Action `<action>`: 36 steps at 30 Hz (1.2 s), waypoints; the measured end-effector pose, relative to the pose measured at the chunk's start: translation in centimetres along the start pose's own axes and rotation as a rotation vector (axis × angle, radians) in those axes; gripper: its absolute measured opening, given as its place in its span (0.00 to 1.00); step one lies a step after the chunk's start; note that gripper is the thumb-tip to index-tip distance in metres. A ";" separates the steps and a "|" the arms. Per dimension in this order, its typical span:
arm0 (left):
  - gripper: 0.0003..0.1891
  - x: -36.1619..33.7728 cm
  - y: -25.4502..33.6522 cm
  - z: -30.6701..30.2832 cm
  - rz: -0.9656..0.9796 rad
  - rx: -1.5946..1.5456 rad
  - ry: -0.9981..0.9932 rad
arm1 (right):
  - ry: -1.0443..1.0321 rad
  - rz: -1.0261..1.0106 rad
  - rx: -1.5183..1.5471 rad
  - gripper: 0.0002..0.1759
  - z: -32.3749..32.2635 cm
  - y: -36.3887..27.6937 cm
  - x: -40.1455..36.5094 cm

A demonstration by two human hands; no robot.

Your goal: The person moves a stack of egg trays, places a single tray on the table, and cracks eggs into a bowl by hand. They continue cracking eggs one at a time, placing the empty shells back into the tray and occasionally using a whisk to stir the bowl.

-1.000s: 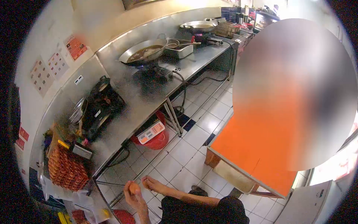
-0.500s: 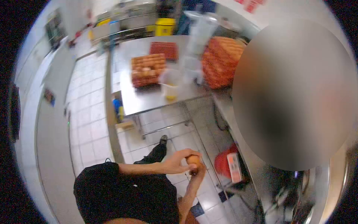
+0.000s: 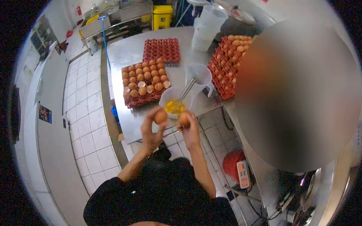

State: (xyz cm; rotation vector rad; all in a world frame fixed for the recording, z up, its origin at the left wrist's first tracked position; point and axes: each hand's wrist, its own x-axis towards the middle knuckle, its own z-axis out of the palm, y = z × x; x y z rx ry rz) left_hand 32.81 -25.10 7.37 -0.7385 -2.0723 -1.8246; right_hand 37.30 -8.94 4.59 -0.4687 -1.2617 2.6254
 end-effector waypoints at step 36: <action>0.21 7.9 -9.3 5.4 -0.498 0.409 -0.423 | -0.658 0.120 -0.863 0.30 -4.2 -2.3 17.3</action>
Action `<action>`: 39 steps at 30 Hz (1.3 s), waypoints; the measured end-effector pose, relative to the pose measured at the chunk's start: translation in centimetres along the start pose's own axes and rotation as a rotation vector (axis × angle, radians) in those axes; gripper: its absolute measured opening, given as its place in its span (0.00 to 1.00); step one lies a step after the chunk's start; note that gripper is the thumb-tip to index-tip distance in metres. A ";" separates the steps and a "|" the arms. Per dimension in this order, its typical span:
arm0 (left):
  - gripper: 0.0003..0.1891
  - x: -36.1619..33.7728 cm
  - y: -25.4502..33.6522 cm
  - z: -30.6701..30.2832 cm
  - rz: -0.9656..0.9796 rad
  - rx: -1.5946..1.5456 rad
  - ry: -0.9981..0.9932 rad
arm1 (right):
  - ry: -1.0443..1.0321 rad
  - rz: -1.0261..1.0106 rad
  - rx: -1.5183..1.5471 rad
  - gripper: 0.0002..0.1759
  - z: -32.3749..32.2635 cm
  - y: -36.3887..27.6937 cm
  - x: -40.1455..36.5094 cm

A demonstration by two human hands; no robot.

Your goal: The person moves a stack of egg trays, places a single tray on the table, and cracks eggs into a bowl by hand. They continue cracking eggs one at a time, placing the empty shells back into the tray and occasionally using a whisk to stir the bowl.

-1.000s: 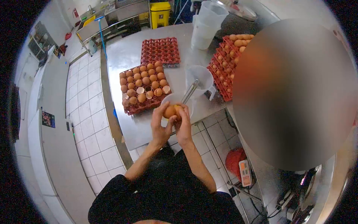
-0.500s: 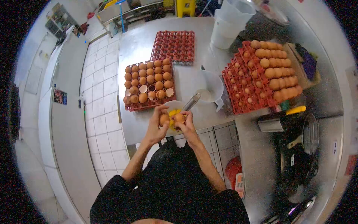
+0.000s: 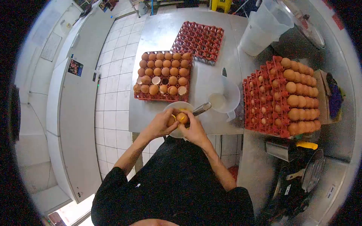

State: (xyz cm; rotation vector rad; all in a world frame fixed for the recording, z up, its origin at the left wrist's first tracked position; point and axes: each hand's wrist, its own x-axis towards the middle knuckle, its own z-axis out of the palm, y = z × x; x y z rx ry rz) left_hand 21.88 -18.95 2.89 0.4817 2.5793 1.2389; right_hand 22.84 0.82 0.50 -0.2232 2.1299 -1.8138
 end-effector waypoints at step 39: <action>0.19 5.1 -9.6 -13.1 0.165 0.320 0.379 | -0.104 -0.299 -0.687 0.39 5.0 -5.3 16.9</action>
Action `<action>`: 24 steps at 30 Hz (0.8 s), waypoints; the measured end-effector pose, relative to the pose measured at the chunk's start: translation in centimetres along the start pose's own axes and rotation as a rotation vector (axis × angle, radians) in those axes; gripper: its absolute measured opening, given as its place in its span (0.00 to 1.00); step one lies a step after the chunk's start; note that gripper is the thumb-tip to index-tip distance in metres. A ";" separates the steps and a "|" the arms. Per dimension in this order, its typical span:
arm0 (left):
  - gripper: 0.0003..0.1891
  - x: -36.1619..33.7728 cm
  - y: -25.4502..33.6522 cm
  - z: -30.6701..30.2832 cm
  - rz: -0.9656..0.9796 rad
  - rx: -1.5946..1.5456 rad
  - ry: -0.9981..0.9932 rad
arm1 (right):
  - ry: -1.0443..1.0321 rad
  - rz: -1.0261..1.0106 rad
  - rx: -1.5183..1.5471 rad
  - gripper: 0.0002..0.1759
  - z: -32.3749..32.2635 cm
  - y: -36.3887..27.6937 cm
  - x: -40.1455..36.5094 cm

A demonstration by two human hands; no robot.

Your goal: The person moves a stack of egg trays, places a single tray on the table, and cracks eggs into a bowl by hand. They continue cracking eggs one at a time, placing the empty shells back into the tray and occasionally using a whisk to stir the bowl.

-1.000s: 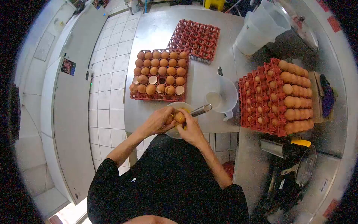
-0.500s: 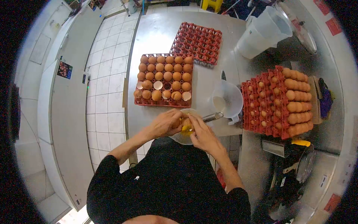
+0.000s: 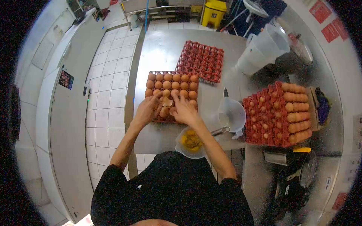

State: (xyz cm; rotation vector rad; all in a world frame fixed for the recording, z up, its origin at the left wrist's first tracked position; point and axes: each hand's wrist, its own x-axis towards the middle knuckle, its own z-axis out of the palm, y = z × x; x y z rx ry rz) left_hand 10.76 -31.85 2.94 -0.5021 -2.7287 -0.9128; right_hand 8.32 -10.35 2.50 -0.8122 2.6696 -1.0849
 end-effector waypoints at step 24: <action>0.25 -3.1 11.1 0.1 -0.055 -0.750 0.534 | 0.301 0.430 1.478 0.21 -1.6 -1.7 -4.6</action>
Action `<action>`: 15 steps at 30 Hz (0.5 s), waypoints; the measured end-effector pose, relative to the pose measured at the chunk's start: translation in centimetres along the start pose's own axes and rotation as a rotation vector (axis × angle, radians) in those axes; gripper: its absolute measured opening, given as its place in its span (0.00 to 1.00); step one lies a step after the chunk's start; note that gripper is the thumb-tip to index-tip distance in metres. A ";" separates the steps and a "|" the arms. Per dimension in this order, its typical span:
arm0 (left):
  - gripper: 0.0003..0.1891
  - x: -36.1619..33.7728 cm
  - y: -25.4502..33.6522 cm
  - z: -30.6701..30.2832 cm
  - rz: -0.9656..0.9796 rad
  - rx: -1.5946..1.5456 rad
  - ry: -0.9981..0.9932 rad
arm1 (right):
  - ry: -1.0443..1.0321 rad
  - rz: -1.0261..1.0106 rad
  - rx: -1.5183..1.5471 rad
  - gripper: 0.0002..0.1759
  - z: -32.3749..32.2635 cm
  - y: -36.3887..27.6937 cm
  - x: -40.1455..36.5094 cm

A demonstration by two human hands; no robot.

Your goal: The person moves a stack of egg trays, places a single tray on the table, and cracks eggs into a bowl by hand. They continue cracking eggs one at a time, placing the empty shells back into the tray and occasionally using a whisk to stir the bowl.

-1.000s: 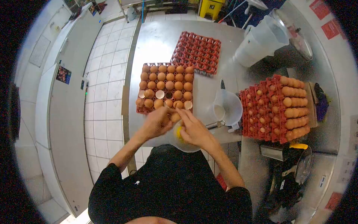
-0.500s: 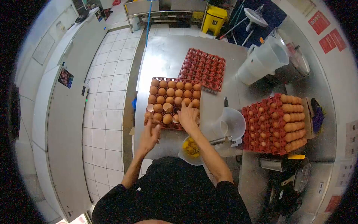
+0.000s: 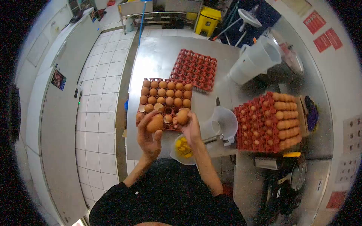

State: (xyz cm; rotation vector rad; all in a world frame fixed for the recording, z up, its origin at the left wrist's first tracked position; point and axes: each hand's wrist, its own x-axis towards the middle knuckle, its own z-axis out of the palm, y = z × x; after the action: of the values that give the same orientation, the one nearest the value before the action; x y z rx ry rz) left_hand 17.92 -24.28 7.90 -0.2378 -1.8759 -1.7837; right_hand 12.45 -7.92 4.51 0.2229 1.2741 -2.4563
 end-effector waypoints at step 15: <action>0.29 -6.3 -0.4 6.3 0.156 0.151 -0.172 | 0.252 -0.058 0.294 0.23 -1.0 0.6 -11.6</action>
State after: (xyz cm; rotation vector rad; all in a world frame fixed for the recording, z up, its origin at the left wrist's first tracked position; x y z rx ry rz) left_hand 21.44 -16.76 4.62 -0.4805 -2.0404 -1.5521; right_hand 23.37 -4.59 6.97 0.5960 1.0162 -2.7271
